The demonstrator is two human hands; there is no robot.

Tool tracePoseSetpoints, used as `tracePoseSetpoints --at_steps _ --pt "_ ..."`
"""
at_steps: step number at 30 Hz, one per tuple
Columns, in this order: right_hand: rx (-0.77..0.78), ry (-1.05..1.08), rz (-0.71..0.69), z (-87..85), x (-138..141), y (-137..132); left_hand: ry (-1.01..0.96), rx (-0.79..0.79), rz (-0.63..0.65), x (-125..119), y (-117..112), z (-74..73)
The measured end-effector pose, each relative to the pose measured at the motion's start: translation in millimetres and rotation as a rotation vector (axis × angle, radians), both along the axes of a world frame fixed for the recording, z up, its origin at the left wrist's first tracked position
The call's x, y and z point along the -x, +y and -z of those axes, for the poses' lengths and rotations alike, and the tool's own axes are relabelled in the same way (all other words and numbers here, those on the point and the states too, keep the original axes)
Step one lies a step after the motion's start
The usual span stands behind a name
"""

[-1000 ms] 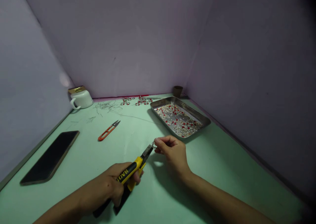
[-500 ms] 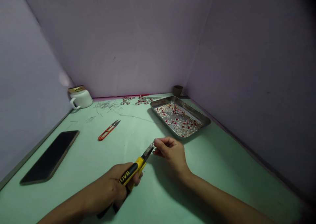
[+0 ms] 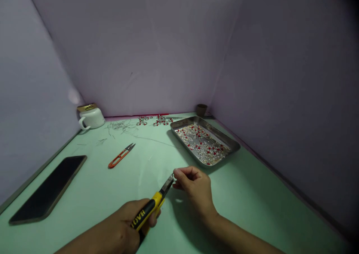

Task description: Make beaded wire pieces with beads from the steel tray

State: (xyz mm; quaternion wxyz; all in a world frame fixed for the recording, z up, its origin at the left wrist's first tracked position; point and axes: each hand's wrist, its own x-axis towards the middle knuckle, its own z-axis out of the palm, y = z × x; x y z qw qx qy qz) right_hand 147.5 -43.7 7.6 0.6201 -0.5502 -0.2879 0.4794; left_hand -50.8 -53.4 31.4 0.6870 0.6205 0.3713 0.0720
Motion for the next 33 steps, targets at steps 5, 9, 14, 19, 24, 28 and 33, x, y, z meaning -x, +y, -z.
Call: tracePoseSetpoints --at_steps 5,9,14,19,24,28,33 --pt "0.002 0.024 0.012 3.5 1 1 0.093 -0.108 -0.056 5 0 30.9" --pt "-0.002 0.046 0.010 5.8 0 1 0.119 -0.168 -0.048 0 0 34.7" --pt "0.006 0.084 0.017 4.0 0 1 0.129 -0.137 -0.039 -7 -4 3.5" --pt "0.008 0.144 0.007 5.2 0 1 0.156 -0.117 -0.035 -12 -6 -11.7" --pt "0.005 0.178 -0.010 8.3 1 1 0.216 -0.151 -0.049 -15 -5 -11.9" --pt "0.013 0.221 -0.023 9.0 1 1 0.242 -0.178 -0.051 -16 -6 -12.4" --pt "0.016 0.251 -0.050 10.5 -1 3 0.244 -0.200 -0.044 -17 -6 -12.4"
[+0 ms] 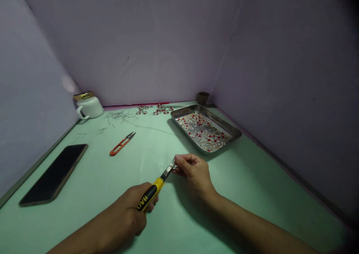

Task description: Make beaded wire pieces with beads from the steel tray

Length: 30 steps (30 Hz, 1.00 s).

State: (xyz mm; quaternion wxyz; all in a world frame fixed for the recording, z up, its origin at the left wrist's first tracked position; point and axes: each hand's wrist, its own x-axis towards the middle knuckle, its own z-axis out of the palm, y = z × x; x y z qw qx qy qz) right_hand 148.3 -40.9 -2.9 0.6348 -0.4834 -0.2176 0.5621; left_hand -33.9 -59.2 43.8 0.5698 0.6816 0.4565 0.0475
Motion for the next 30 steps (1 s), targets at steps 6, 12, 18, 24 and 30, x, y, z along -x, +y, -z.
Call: tracePoseSetpoints --at_steps 6,12,18,24,30 --pt "0.006 0.028 -0.017 1.6 -1 1 -0.024 -0.033 0.014 3 0 4.8" --pt "0.008 0.049 -0.024 2.3 -2 3 -0.131 0.002 -0.023 4 2 9.2" --pt "-0.017 0.010 -0.037 2.7 -5 5 -0.186 0.030 -0.051 10 8 38.7" --pt "-0.019 0.034 -0.020 0.0 -11 10 0.054 -0.253 -0.064 26 20 39.7" --pt "-0.052 -0.023 -0.161 3.1 -11 11 0.385 -0.657 -0.160 25 38 15.3"
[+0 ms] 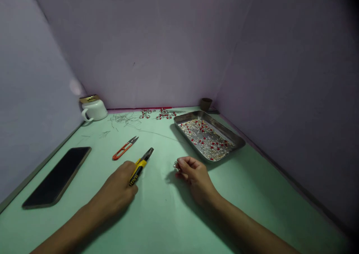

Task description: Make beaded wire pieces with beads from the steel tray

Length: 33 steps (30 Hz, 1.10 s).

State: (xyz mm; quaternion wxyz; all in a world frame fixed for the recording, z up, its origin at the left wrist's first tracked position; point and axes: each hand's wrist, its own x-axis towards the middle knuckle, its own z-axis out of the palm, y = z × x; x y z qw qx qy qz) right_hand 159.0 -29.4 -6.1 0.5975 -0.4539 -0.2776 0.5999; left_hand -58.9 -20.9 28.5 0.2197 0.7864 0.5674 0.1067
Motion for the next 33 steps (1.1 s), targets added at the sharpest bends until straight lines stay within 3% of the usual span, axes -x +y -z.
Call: tracePoseSetpoints --at_steps 4,8,12,15,18,23,26,30,33 --pt "-0.013 -0.044 -0.138 2.7 0 1 0.042 -0.164 -0.015 -3 11 12.3" --pt "-0.025 -0.165 -0.232 5.4 -1 3 0.078 -0.225 -0.016 -1 18 21.8" --pt "-0.071 -0.295 -0.272 10.4 -2 5 0.054 -0.398 0.010 -5 12 23.3" --pt "-0.156 -0.425 -0.315 14.8 -4 5 -0.085 -0.497 0.061 -17 0 21.1" --pt "-0.285 -0.594 -0.357 17.6 -5 3 -0.161 -0.367 0.121 -33 -9 17.5" --pt "-0.460 -0.789 -0.409 13.9 -8 2 -0.030 -0.177 0.209 -54 -2 13.5" --pt "-0.478 -0.807 -0.401 8.4 -9 2 0.031 -0.115 0.228 -58 6 15.7" --pt "-0.465 -0.811 -0.261 5.4 -14 6 -0.074 -0.027 0.174 -56 14 24.8" --pt "-0.468 -0.833 -0.259 6.5 -19 9 -0.078 -0.060 0.200 -55 16 30.5"
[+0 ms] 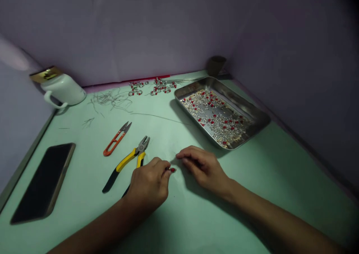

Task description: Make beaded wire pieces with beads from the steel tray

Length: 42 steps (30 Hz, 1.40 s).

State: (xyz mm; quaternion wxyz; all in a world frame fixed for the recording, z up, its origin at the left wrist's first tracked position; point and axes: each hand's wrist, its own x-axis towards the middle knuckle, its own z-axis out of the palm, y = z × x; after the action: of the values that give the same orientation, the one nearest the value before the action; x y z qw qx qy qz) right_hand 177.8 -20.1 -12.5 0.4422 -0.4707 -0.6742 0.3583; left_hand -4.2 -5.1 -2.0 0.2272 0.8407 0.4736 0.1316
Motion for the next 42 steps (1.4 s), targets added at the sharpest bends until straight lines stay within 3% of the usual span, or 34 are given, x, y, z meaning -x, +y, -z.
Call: tracePoseSetpoints --at_steps 5,11,17,25,30,35,38,42 --pt "-0.038 -0.073 -0.161 3.2 -2 1 0.032 -0.065 0.008 -3 1 1.9" --pt "-0.038 -0.193 -0.179 11.0 1 2 0.080 -0.077 0.034 -7 -1 4.3" --pt "-0.031 -0.224 -0.197 10.4 -2 4 0.084 -0.188 0.095 -8 -3 9.3" --pt "-0.062 -0.203 -0.216 9.0 -2 3 0.037 -0.145 0.130 -5 -3 3.8" --pt "0.187 0.026 -0.230 2.9 -4 5 -0.126 0.084 0.040 -4 2 -8.4" --pt "0.441 0.432 -0.017 -2.1 -1 11 -0.341 0.540 -0.198 -4 7 -22.4" --pt "0.510 0.530 -0.012 -2.0 5 9 -0.470 0.773 -0.295 -5 6 -24.2" --pt "0.607 0.615 -0.082 -0.5 11 5 -0.571 0.832 -0.361 -8 3 -21.3"
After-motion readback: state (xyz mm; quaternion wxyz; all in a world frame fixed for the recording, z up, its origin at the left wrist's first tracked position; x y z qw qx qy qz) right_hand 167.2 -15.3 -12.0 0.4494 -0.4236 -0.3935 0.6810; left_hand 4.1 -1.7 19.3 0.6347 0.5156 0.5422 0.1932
